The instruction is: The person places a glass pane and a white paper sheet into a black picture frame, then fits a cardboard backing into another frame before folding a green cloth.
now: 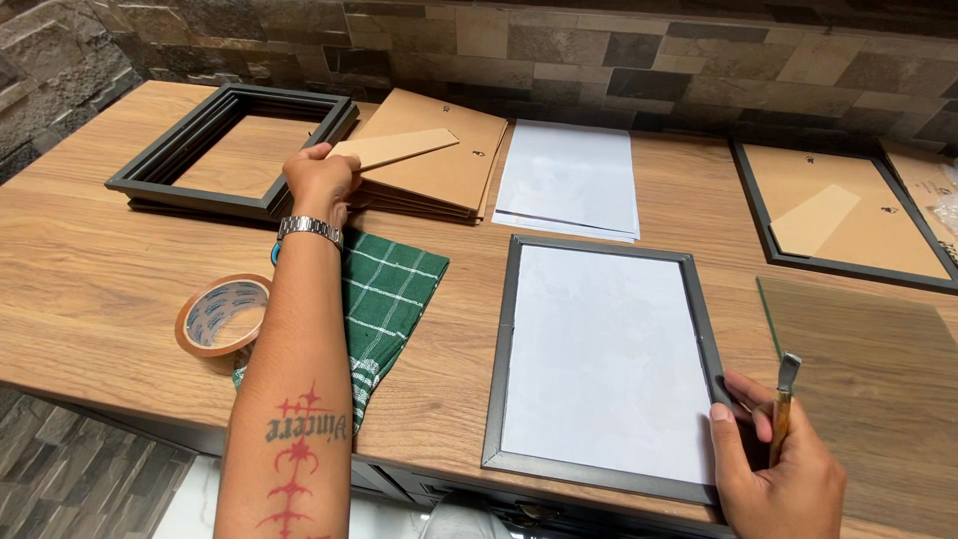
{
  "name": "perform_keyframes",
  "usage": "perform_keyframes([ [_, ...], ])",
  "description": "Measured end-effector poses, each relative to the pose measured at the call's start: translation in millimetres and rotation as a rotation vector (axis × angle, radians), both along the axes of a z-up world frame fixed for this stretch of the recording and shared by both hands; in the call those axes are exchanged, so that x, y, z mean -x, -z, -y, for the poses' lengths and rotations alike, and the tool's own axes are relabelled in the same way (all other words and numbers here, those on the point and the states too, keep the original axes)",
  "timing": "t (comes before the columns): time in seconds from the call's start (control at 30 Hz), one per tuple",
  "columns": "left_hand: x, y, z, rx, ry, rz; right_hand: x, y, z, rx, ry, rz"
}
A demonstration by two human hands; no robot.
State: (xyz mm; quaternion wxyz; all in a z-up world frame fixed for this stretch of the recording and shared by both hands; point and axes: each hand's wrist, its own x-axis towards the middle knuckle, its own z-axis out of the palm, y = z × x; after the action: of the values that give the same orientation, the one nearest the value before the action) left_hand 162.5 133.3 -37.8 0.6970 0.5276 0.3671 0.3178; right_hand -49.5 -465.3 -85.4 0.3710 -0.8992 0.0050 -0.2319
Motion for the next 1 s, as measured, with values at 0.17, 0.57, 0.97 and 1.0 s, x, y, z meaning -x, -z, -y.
perform_keyframes([
  [0.17,2.6,23.8,-3.9,-0.486,-0.04,-0.311,-4.7,6.3,5.2,0.02,-0.009,-0.013],
  [0.57,-15.9,80.4,-31.5,-1.003,-0.016,-0.337,0.4,-10.1,2.2,0.012,-0.063,-0.03],
  [0.97,64.7,-37.8,114.6,-1.236,0.414,-0.686,2.4,-20.0,-4.3,-0.07,-0.096,-0.038],
  [1.0,79.3,-46.6,135.6,-1.239,0.417,-0.684,1.3,-18.9,-4.1,-0.071,-0.093,-0.038],
])
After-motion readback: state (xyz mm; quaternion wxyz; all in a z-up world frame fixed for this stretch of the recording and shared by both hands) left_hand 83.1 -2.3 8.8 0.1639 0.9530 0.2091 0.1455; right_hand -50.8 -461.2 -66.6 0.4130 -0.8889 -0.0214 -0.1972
